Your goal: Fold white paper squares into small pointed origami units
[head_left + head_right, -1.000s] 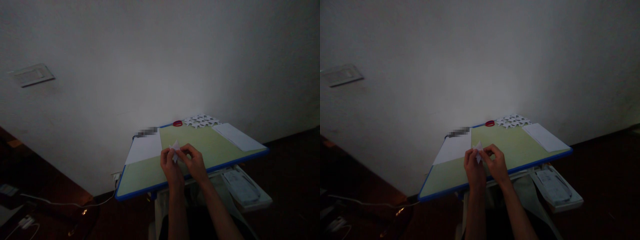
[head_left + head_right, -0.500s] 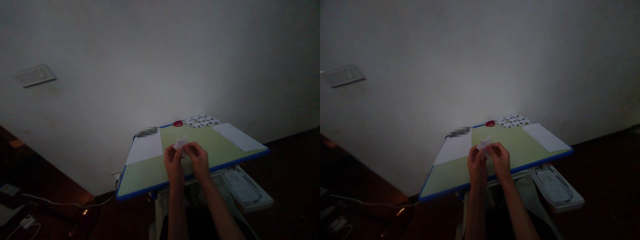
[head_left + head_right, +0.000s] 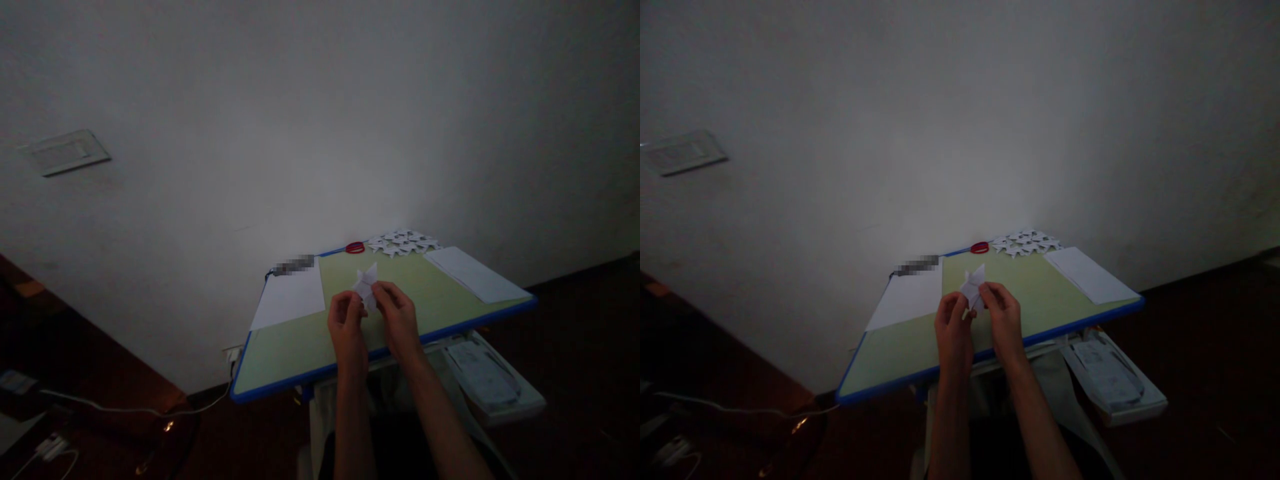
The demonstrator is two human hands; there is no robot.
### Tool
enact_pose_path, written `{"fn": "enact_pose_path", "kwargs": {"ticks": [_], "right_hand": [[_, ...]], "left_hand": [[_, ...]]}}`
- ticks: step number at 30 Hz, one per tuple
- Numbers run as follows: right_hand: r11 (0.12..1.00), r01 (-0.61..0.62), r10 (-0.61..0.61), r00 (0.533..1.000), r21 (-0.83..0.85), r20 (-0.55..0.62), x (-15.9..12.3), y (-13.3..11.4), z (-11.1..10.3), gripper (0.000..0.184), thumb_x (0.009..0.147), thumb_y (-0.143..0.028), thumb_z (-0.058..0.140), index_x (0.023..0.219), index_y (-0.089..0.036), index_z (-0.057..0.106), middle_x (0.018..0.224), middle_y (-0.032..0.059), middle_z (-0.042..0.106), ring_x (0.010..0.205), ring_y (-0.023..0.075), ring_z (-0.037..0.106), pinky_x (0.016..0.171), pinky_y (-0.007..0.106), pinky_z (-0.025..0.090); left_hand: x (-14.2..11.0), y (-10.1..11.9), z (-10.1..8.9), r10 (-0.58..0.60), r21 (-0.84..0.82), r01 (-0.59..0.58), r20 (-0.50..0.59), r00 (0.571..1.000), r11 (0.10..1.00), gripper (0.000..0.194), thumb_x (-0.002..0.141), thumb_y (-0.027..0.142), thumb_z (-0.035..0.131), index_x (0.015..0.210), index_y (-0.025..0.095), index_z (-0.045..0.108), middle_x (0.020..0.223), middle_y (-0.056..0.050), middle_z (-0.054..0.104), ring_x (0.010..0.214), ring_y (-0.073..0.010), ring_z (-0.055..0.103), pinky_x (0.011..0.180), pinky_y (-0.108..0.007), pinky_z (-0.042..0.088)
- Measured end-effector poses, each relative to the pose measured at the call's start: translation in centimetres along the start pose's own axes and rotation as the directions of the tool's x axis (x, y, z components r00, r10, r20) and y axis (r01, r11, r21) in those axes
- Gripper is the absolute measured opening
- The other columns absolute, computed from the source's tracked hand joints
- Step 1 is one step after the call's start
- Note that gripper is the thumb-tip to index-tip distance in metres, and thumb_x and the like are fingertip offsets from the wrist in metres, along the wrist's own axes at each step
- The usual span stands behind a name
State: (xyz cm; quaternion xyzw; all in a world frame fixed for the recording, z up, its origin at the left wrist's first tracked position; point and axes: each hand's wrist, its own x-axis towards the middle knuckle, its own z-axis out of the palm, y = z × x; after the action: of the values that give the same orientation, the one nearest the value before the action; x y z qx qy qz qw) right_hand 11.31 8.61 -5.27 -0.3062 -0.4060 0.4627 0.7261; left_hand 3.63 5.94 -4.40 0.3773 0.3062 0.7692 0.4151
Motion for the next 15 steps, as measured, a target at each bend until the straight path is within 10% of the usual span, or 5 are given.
{"fn": "enact_pose_path", "kwargs": {"ticks": [15], "right_hand": [[0.995,0.067,-0.059,0.993,-0.075,0.106,-0.35,-0.95,0.26,0.033,0.087,-0.046,0.067,0.109,-0.022,0.075,0.113,0.0084,0.076,0.103,0.0258,0.069,0.088,0.038,0.055]], "left_hand": [[-0.09,-0.27,-0.05,-0.008,0.014,0.008,-0.002,1.000,1.000,0.032,0.074,0.032,0.084,0.100,0.019,0.070,0.088,-0.002,0.068,0.077,-0.0135,0.062,0.071,-0.025,0.047]]}}
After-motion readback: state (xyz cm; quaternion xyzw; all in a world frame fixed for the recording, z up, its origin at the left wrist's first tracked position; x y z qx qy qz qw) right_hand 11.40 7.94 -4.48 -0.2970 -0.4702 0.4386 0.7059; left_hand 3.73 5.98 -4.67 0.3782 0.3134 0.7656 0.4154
